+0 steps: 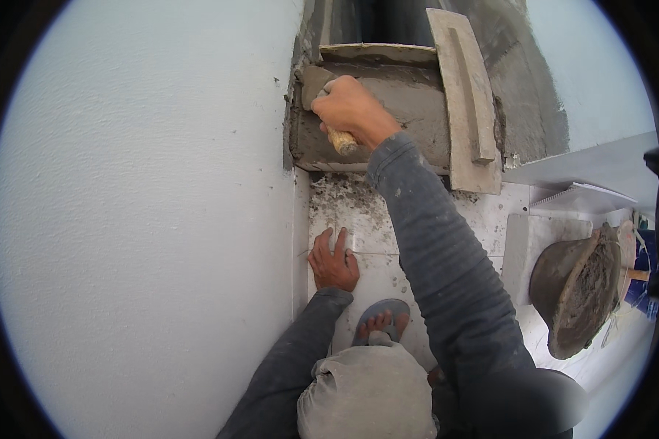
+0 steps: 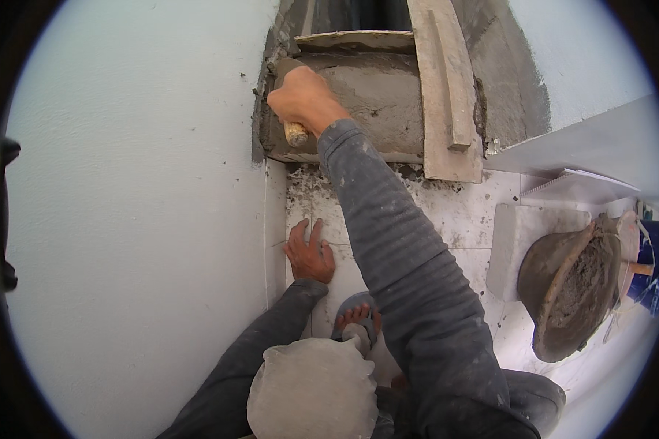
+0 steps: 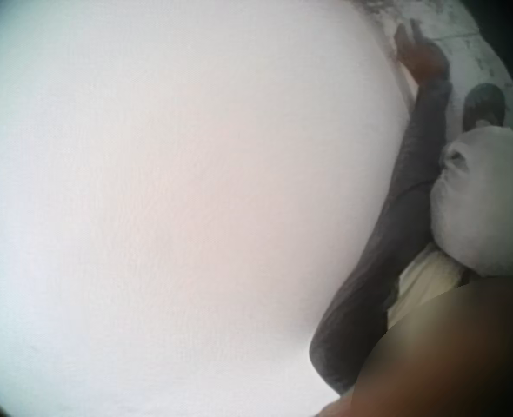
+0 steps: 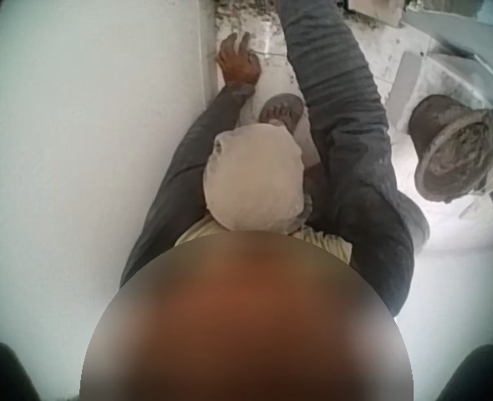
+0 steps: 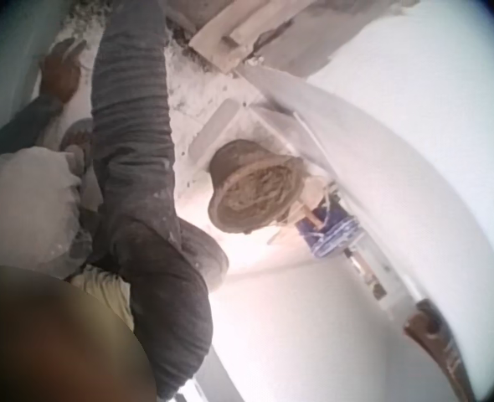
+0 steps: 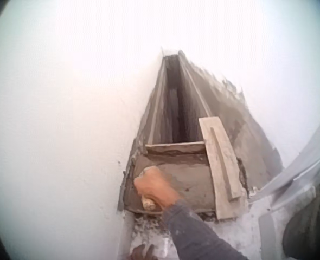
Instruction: The person scoops cement from a bucket with a trowel and applies it to a wall recess, then smooths the surface with a wooden float. The person repeatedly adds and levels the cement to fill the recess.
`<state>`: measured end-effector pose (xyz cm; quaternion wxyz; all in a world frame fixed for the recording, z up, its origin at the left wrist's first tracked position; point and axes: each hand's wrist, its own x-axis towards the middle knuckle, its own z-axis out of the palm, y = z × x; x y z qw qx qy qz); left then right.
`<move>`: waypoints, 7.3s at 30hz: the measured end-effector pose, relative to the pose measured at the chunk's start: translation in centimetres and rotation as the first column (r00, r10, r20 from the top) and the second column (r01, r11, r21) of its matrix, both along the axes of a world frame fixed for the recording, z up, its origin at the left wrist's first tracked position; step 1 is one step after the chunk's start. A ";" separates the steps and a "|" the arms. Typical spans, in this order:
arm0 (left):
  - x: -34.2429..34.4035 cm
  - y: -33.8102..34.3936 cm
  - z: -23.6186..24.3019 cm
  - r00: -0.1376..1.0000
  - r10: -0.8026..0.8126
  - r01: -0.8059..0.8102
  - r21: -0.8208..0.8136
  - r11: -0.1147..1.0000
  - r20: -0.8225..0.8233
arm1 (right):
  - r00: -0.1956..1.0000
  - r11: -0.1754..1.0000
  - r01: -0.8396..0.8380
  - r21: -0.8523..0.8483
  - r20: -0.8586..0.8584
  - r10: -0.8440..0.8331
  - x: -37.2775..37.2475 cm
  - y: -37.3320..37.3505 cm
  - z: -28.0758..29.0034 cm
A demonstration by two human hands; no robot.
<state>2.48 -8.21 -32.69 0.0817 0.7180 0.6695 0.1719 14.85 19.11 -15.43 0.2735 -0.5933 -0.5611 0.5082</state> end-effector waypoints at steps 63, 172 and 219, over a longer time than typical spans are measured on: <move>-0.1 0.1 -0.3 1.000 -0.003 0.003 0.028 1.000 0.015 | 0.063 0.866 -0.073 -0.495 -0.869 -0.492 -0.9 -7.7 -4.6; -0.6 -0.3 -0.5 0.997 0.008 -0.009 0.016 1.000 0.072 | 0.254 0.874 0.055 -0.483 -0.839 -0.480 -0.8 -9.2 -4.6; -0.5 -0.4 -0.9 0.999 0.003 -0.005 0.057 0.998 0.037 | 0.490 0.950 0.312 0.004 -0.858 -0.157 9.1 -14.2 3.2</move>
